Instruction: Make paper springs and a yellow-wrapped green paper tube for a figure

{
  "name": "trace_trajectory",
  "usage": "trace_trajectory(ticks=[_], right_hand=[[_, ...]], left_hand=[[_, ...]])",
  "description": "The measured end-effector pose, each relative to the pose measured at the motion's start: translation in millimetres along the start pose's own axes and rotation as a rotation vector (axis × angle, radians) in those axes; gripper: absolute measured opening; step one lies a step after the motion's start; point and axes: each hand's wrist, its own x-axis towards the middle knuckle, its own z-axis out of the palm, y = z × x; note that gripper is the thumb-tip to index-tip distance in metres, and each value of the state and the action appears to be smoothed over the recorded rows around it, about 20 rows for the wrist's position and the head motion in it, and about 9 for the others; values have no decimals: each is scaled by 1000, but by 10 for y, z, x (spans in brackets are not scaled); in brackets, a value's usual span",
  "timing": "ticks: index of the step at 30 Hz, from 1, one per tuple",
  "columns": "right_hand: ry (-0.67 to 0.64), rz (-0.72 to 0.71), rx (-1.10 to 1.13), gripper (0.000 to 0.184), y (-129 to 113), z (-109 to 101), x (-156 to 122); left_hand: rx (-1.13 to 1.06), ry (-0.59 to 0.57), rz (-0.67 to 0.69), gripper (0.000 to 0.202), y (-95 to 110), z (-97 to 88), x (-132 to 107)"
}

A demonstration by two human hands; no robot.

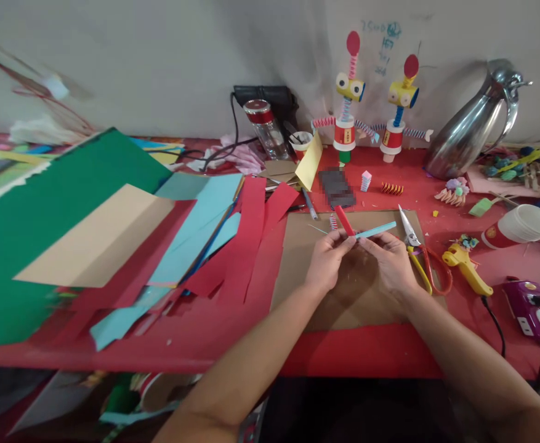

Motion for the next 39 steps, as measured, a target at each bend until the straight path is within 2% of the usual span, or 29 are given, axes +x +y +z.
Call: trace_trajectory(ticks=[6,9,12,14,15,16,19,22,24,29,34,36,39], right_hand=[[121,-118,-194,28,-13,-99,16],[82,-195,-437,26,-69,-81,176],[-64,-295,-797,23,-163,146,544],[-54,-287,-1126,38,-215,393,870],[-29,-238,-1293,45,-228,526,1036],[-6,-200,-1349,52,-231,655,1193],[43,-109,-1448,66,-170,964,1563],[96,-60,-1514,76,-49,1120,1754],[129,-59,-1540,79,26,1160,1808],[204,-77,-1557,71,120,1201,1853],[234,-53,-1525,72,179,1231,1905],[243,-62,-1498,71,225,1230,1944],[263,-109,-1435,64,321,1217,2019]], left_hand=[[-193,111,84,20,77,-53,130],[-260,145,151,20,162,-101,183],[-305,174,192,19,196,-113,175],[-319,166,222,19,192,-94,137],[-323,144,229,20,187,-81,112],[-327,112,226,21,185,-69,88],[-364,-17,161,24,203,-53,30],[-404,-132,98,27,244,-64,-2],[-409,-192,74,28,265,-70,-18],[-415,-264,34,28,280,-70,-49],[-556,-407,-131,36,280,-115,-68],[-563,-416,-162,42,266,-146,-80],[-435,-379,-191,55,237,-193,-104]])
